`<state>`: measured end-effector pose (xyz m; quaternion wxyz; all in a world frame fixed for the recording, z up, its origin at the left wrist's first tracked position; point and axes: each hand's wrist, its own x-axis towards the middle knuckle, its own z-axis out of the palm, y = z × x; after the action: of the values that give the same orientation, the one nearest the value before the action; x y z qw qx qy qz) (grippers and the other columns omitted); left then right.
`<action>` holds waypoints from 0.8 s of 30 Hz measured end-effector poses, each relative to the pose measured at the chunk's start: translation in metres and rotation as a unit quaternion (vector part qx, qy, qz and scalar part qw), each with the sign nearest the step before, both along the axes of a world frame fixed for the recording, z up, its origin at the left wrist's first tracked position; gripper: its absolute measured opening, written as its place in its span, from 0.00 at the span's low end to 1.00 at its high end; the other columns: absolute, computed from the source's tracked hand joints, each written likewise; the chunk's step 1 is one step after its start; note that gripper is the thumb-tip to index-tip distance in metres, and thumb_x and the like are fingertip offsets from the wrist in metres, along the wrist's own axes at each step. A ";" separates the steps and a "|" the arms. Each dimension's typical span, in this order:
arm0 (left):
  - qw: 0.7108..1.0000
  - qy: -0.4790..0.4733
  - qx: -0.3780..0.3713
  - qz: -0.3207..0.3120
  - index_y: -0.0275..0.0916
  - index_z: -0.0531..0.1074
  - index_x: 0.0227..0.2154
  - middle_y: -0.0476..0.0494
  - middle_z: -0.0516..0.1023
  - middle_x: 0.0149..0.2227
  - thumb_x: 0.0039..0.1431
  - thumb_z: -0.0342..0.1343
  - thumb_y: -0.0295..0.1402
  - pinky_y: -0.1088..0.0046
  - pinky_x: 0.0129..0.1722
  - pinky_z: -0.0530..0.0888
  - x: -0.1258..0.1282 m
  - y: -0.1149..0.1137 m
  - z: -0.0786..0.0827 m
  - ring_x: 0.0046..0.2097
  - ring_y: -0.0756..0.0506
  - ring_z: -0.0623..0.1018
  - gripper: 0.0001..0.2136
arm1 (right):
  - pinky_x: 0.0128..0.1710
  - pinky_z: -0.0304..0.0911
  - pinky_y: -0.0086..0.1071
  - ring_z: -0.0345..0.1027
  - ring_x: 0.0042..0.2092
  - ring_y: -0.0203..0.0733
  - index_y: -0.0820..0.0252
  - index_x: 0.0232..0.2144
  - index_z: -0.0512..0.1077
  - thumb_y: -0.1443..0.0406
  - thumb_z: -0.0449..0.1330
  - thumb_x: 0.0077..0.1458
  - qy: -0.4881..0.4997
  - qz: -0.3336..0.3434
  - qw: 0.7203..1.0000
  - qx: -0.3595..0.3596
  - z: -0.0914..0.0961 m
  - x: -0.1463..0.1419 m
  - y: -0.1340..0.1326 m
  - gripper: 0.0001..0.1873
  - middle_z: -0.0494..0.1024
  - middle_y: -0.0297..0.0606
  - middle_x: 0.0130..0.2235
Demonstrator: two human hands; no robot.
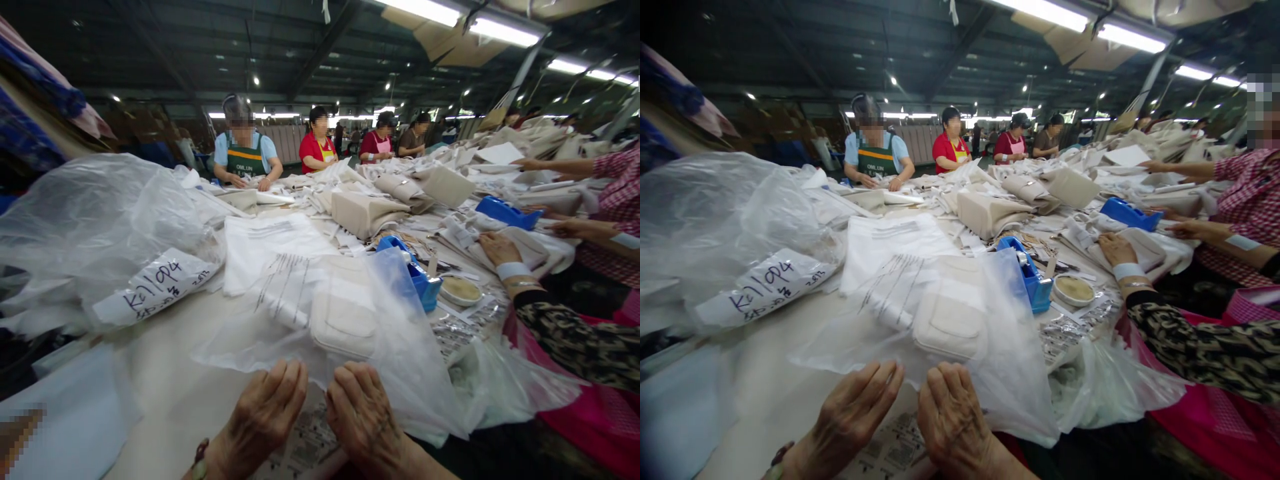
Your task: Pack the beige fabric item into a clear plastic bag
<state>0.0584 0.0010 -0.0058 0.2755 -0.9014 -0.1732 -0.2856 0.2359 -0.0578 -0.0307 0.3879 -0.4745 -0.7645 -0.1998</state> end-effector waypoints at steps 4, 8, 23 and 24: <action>0.999 -0.003 0.007 -0.032 0.31 0.73 0.31 0.42 0.77 0.33 0.61 0.41 0.18 0.70 0.35 0.70 0.008 0.006 0.005 0.36 0.46 0.75 0.14 | 0.47 0.54 0.39 0.63 0.42 0.45 0.65 0.33 0.70 0.72 0.49 0.58 0.025 -0.014 1.000 -0.002 -0.002 0.007 -0.008 0.09 0.74 0.42 0.35; 0.999 -0.034 0.003 -0.026 0.30 0.73 0.32 0.40 0.77 0.34 0.61 0.40 0.19 0.70 0.36 0.72 0.007 0.007 0.000 0.39 0.44 0.76 0.14 | 0.48 0.51 0.40 0.64 0.43 0.43 0.62 0.38 0.70 0.68 0.52 0.60 0.049 -0.089 0.995 -0.022 -0.013 0.025 -0.020 0.07 0.76 0.40 0.36; 0.986 0.088 -0.141 -0.010 0.33 0.63 0.48 0.43 0.75 0.35 0.58 0.35 0.15 0.71 0.38 0.77 0.008 0.020 0.003 0.37 0.47 0.76 0.19 | 0.57 0.53 0.40 0.60 0.58 0.45 0.61 0.27 0.68 0.75 0.43 0.58 -0.060 0.021 0.996 -0.055 -0.008 0.049 -0.002 0.16 0.73 0.40 0.53; 0.981 0.117 -0.157 -0.007 0.33 0.59 0.52 0.44 0.75 0.35 0.56 0.36 0.14 0.71 0.37 0.77 0.010 0.021 0.005 0.35 0.47 0.76 0.22 | 0.57 0.53 0.40 0.61 0.57 0.45 0.61 0.28 0.68 0.75 0.42 0.58 -0.055 0.020 0.997 -0.057 -0.010 0.050 -0.002 0.16 0.73 0.39 0.52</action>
<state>0.0686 0.0218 -0.0008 0.1472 -0.9619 -0.1756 -0.1493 0.2854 -0.0596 -0.0406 0.3212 -0.4685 -0.8045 -0.1737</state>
